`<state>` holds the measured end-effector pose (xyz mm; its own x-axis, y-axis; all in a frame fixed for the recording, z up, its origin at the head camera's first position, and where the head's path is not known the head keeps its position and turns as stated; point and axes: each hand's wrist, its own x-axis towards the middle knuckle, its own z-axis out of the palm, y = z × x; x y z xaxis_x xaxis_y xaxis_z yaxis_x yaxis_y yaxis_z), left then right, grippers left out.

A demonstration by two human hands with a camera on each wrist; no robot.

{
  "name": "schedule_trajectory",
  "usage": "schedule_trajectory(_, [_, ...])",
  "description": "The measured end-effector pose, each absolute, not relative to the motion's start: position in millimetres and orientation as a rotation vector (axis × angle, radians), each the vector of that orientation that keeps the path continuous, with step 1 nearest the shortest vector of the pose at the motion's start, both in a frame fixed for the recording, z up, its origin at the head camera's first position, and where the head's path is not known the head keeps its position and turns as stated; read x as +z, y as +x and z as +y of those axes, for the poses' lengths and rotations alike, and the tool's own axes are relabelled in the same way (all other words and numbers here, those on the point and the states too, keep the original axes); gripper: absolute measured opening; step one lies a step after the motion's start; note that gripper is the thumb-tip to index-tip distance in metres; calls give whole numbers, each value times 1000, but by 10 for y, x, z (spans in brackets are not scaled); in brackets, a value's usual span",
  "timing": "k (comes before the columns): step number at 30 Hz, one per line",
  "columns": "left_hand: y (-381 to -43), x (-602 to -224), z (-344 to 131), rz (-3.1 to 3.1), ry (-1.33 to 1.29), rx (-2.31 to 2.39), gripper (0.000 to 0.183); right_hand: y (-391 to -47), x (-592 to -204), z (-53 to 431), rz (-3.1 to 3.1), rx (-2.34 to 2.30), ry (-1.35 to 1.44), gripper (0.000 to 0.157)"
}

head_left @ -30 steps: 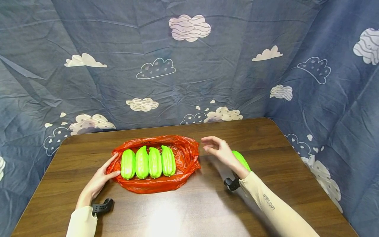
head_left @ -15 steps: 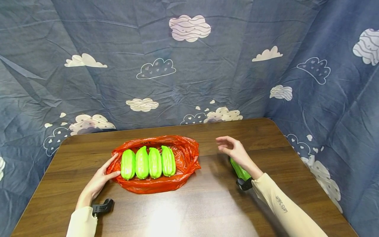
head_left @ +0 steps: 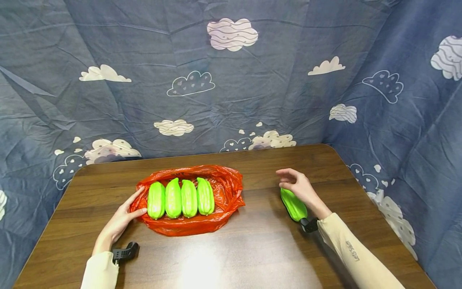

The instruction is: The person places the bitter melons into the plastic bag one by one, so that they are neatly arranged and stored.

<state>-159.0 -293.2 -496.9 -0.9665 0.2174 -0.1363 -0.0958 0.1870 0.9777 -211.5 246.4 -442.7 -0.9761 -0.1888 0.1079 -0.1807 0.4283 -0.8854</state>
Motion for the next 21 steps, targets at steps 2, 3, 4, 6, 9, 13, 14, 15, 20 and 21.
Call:
schedule_trajectory(2, [-1592,-4964,-2932,2216,119,1861,74,-2101,-4427,2500,2664,-1608,-318,39])
schedule_trajectory(3, [-1593,-4959,-2931,2214,119,1864,74,-2095,-4427,2517,2671,-1589,-311,40])
schedule_trajectory(4, [-1593,-4957,-2930,2212,118,1869,74,-2090,-4427,2533,2680,-1565,-302,40])
schedule_trajectory(6, [-1593,-4955,-2927,2211,118,1873,73,-2086,-4429,2563,2705,-1496,-289,41])
schedule_trajectory(9, [-1592,-4951,-2927,2216,118,1875,73,-2083,-4445,2602,2703,-1426,-276,41])
schedule_trajectory(13, [-1589,-4955,-2926,2219,122,1871,73,-2094,-4475,2639,2687,-1364,-266,42])
schedule_trajectory(14, [-1588,-4953,-2925,2217,120,1871,73,-2096,-4481,2645,2679,-1357,-266,43])
schedule_trajectory(15, [-1589,-4953,-2925,2216,117,1870,73,-2099,-4487,2651,2680,-1339,-265,43])
schedule_trajectory(20, [-1593,-4952,-2926,2219,113,1858,73,-2098,-4503,2661,2678,-1294,-273,43])
schedule_trajectory(21, [-1594,-4951,-2926,2219,112,1857,73,-2097,-4504,2661,2681,-1289,-276,42])
